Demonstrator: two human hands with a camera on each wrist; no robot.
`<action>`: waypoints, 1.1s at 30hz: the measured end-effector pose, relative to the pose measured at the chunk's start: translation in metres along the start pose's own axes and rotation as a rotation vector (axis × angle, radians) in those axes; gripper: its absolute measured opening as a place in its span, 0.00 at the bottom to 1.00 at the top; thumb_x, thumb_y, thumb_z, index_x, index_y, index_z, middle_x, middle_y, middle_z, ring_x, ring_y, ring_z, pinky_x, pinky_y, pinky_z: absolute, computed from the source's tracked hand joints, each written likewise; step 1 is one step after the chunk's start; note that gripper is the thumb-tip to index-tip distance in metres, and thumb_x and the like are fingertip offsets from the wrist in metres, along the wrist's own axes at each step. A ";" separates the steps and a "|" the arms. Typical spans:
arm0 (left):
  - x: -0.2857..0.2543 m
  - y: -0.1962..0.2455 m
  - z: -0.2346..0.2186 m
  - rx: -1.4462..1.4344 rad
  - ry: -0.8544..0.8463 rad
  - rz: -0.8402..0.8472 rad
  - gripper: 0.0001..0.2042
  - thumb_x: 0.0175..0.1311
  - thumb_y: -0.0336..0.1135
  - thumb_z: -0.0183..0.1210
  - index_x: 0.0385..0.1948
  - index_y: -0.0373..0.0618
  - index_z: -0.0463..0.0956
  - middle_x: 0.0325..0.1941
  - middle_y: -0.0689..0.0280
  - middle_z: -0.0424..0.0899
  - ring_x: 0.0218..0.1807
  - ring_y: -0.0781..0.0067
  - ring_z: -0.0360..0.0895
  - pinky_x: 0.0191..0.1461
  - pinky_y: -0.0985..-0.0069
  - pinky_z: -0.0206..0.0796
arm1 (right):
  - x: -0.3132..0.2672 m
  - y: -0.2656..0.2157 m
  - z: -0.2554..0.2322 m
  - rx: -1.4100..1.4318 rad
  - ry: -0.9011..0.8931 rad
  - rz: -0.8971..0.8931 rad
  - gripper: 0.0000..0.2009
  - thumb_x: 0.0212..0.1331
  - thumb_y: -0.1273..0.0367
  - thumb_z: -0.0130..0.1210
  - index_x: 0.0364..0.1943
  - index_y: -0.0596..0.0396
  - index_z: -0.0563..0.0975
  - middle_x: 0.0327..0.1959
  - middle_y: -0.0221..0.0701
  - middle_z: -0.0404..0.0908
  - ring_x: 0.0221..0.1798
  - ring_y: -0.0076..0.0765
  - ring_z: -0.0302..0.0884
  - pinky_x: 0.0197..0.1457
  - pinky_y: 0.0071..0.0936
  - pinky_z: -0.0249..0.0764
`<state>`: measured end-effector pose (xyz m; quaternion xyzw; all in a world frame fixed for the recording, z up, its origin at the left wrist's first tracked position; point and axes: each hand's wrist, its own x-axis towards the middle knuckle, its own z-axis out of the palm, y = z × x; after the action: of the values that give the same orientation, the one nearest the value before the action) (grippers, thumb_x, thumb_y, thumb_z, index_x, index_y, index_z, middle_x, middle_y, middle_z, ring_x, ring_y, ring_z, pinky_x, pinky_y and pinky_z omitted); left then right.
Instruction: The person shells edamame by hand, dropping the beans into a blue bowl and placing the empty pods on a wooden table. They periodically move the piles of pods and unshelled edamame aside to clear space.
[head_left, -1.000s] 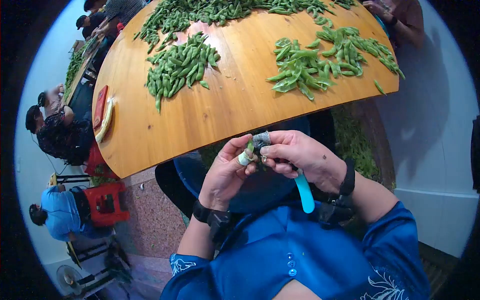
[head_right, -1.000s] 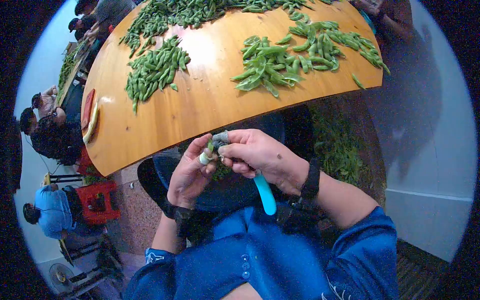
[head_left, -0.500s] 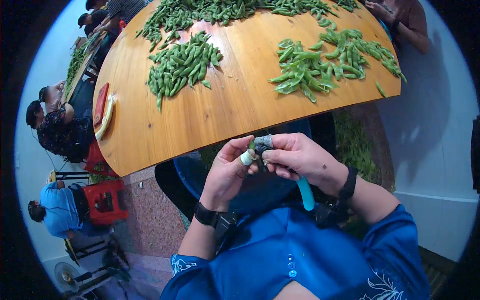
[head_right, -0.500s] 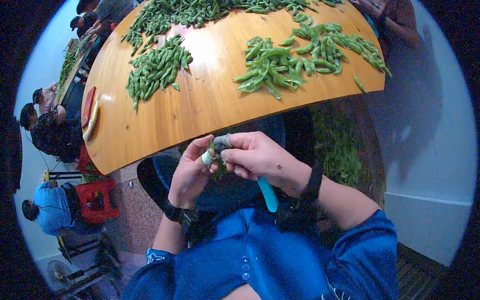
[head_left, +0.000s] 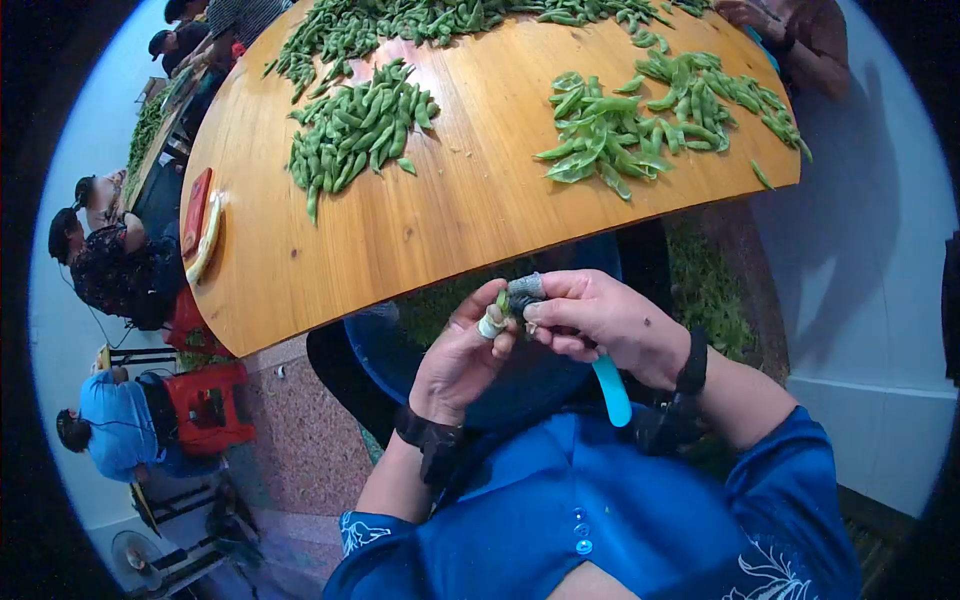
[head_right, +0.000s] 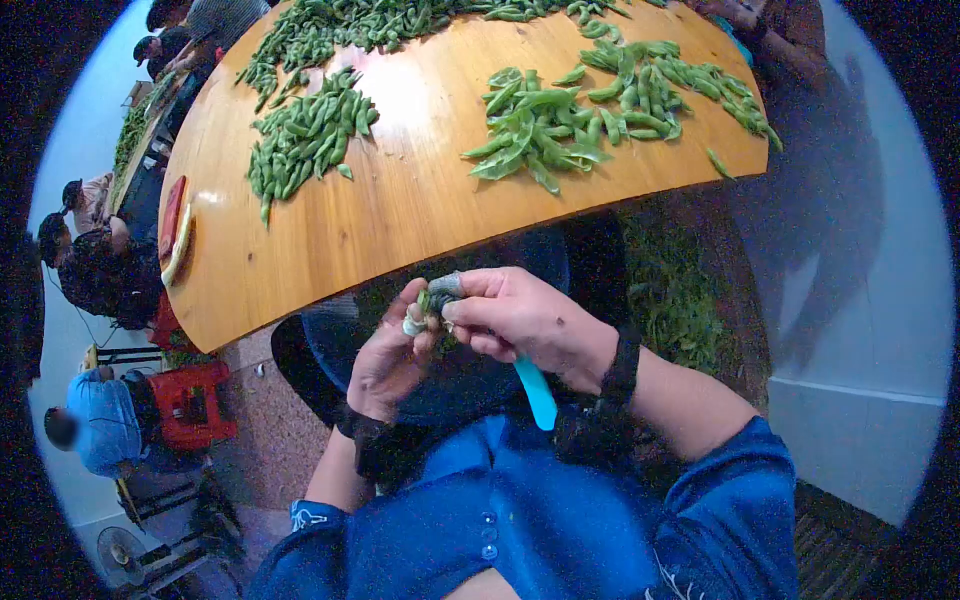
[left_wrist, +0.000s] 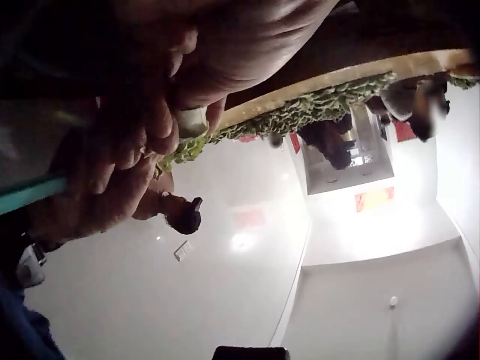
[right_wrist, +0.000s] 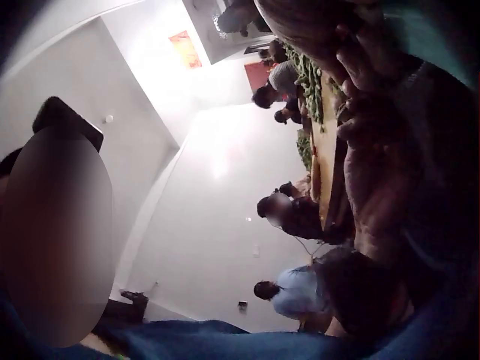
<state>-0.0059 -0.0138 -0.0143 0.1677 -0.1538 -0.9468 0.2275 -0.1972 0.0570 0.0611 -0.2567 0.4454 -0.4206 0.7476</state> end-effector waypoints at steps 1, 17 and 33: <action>0.001 -0.003 0.002 0.004 0.016 0.037 0.19 0.60 0.27 0.59 0.55 0.44 0.71 0.41 0.62 0.78 0.35 0.75 0.75 0.34 0.82 0.69 | -0.001 -0.001 -0.001 0.032 -0.009 0.015 0.05 0.62 0.69 0.49 0.36 0.53 0.76 0.21 0.18 0.72 0.16 0.09 0.63 0.15 0.10 0.56; 0.010 -0.009 0.037 1.137 0.275 0.664 0.12 0.71 0.31 0.43 0.49 0.39 0.70 0.27 0.72 0.72 0.22 0.89 0.64 0.25 0.89 0.56 | 0.005 0.010 0.011 -0.065 0.140 -0.144 0.07 0.63 0.70 0.48 0.39 0.53 0.76 0.21 0.18 0.73 0.16 0.09 0.64 0.16 0.10 0.58; -0.004 -0.001 0.050 1.300 0.282 0.527 0.15 0.69 0.29 0.44 0.57 0.41 0.61 0.31 0.64 0.76 0.24 0.74 0.74 0.29 0.78 0.66 | -0.001 0.002 0.017 -0.447 0.213 -0.303 0.07 0.63 0.70 0.47 0.36 0.57 0.76 0.20 0.21 0.73 0.17 0.15 0.67 0.19 0.17 0.63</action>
<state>-0.0219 0.0001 0.0307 0.3474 -0.6915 -0.5464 0.3205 -0.1810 0.0588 0.0679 -0.4330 0.5596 -0.4434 0.5503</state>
